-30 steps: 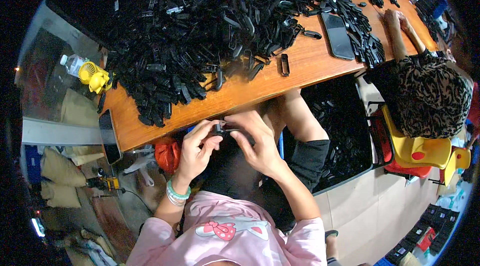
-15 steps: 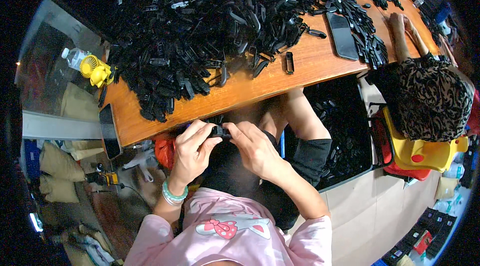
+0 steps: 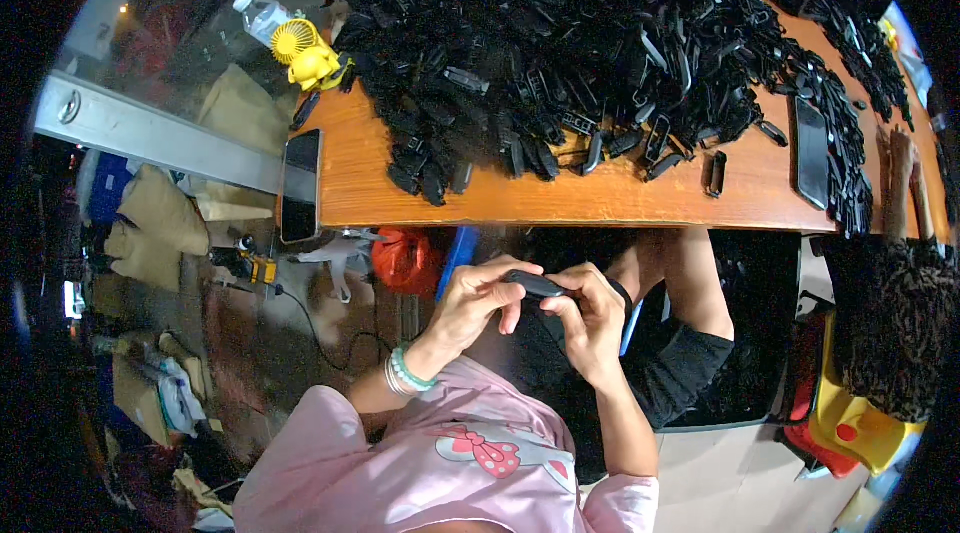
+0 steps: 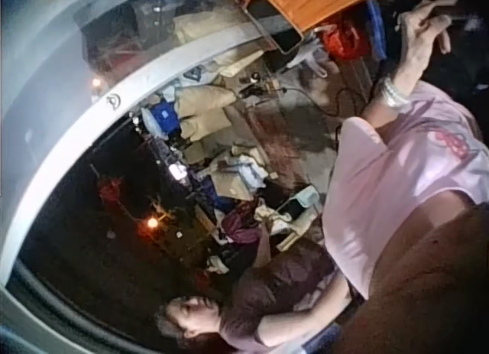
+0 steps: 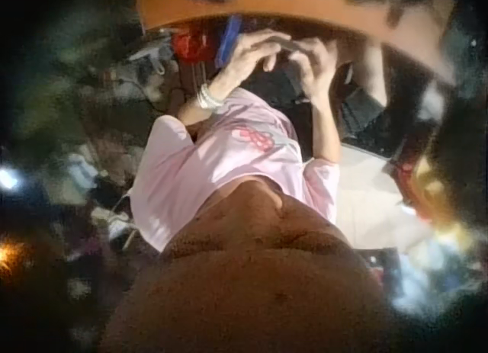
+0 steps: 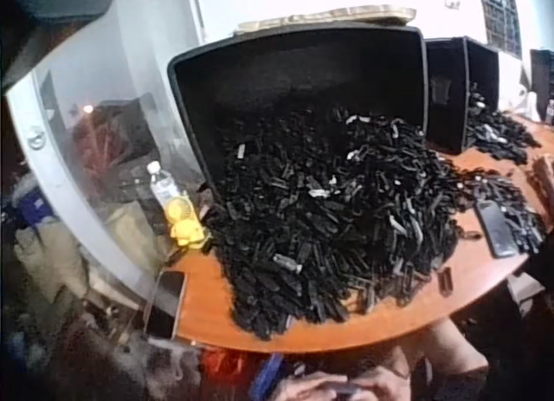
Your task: The person assembles plastic components by picking up pieces from a pile on the table and fitting them together by hand.
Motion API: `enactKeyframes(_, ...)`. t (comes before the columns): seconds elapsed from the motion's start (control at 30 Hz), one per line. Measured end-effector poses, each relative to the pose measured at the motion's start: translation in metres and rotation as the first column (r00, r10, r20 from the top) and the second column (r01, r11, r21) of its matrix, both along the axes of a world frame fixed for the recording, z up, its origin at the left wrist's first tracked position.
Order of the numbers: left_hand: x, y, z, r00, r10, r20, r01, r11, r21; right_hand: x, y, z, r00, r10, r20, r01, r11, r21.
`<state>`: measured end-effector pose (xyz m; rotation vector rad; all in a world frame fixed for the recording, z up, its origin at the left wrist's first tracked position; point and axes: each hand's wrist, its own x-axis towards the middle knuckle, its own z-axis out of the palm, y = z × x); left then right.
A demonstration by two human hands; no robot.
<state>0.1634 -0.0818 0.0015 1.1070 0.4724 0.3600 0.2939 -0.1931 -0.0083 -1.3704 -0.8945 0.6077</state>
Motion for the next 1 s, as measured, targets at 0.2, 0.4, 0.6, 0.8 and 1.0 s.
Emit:
enactKeyframes(0.2,-0.076,0.018,-0.112,0.778,0.365,-0.511,-0.339,0.929,0.147,0.005,-0.004,-0.041,0.98,0.127,0.154,-0.076,0.95,-0.303)
enactKeyframes(0.4,-0.321,0.168,-0.304,0.086,0.751,-0.655,-0.877,0.369,0.308,0.01,0.002,-0.027,0.99,0.121,0.072,-0.092,0.942,-0.323)
enactKeyframes(0.6,-0.265,0.154,-0.263,0.506,-0.173,-0.845,0.123,0.984,-0.128,0.025,-0.016,-0.042,0.985,0.157,0.068,-0.11,0.886,-0.45)
enactKeyframes(0.8,-0.071,0.074,-0.114,0.591,-0.287,-0.753,0.641,0.735,0.222,0.071,-0.011,-0.005,0.975,-0.221,0.03,0.223,0.957,-0.188)
enactKeyframes(1.0,0.082,0.014,0.003,0.994,-0.003,0.11,-0.108,0.174,0.979,0.146,0.01,0.011,0.452,-0.434,0.78,0.676,0.737,0.018)
